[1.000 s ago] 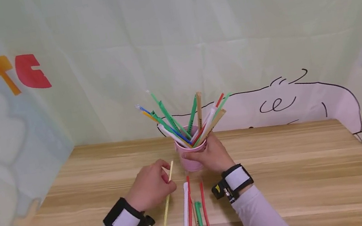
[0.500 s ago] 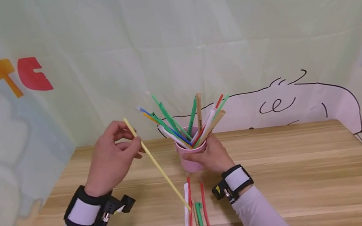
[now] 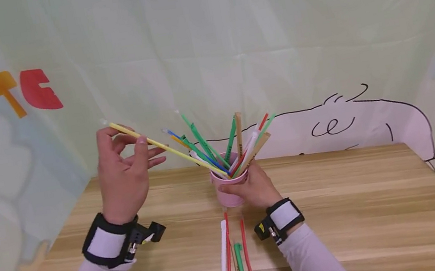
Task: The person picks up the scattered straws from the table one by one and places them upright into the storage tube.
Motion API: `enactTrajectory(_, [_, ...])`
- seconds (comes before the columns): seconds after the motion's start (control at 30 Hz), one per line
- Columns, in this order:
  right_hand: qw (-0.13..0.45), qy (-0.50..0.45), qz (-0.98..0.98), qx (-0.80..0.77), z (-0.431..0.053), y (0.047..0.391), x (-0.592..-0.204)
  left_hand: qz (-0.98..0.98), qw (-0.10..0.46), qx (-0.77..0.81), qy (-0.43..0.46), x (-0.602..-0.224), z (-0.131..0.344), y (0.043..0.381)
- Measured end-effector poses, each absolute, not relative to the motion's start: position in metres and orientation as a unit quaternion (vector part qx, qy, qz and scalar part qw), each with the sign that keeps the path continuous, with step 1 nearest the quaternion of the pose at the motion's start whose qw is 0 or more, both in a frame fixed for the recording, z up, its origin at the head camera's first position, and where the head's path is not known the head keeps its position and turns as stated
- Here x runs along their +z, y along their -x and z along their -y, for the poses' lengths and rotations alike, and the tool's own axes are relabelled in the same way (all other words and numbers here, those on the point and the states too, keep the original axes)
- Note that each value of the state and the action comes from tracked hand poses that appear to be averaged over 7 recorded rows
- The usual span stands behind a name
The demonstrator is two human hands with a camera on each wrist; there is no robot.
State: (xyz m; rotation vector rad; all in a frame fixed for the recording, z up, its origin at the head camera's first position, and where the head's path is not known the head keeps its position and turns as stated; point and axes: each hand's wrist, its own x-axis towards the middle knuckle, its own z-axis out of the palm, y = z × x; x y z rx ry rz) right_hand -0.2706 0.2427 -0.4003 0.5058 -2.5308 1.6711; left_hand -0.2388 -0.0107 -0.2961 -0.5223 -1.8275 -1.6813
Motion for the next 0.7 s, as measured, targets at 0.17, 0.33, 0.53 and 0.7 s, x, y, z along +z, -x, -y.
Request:
enactTrajectory(0.17, [0.031, -0.161, 0.819, 0.55, -0.243, 0.272, -0.404, 0.718, 0.269, -0.611, 0.195, -0.319, -0.003, 0.248])
enactTrajectory(0.33, [0.033, -0.155, 0.821, 0.548, -0.243, 0.271, -0.403, 0.748, 0.225, -0.594, 0.192, -0.339, -0.019, 0.257])
enactTrajectory(0.53, [0.039, -0.152, 0.826, 0.542, -0.243, 0.271, -0.402, 0.791, 0.209, -0.546, 0.181, -0.355, -0.032, 0.264])
enactTrajectory(0.7, [0.034, -0.138, 0.829, 0.54, -0.244, 0.272, -0.403, 0.807, 0.212, -0.524, 0.17, -0.362, -0.034, 0.268])
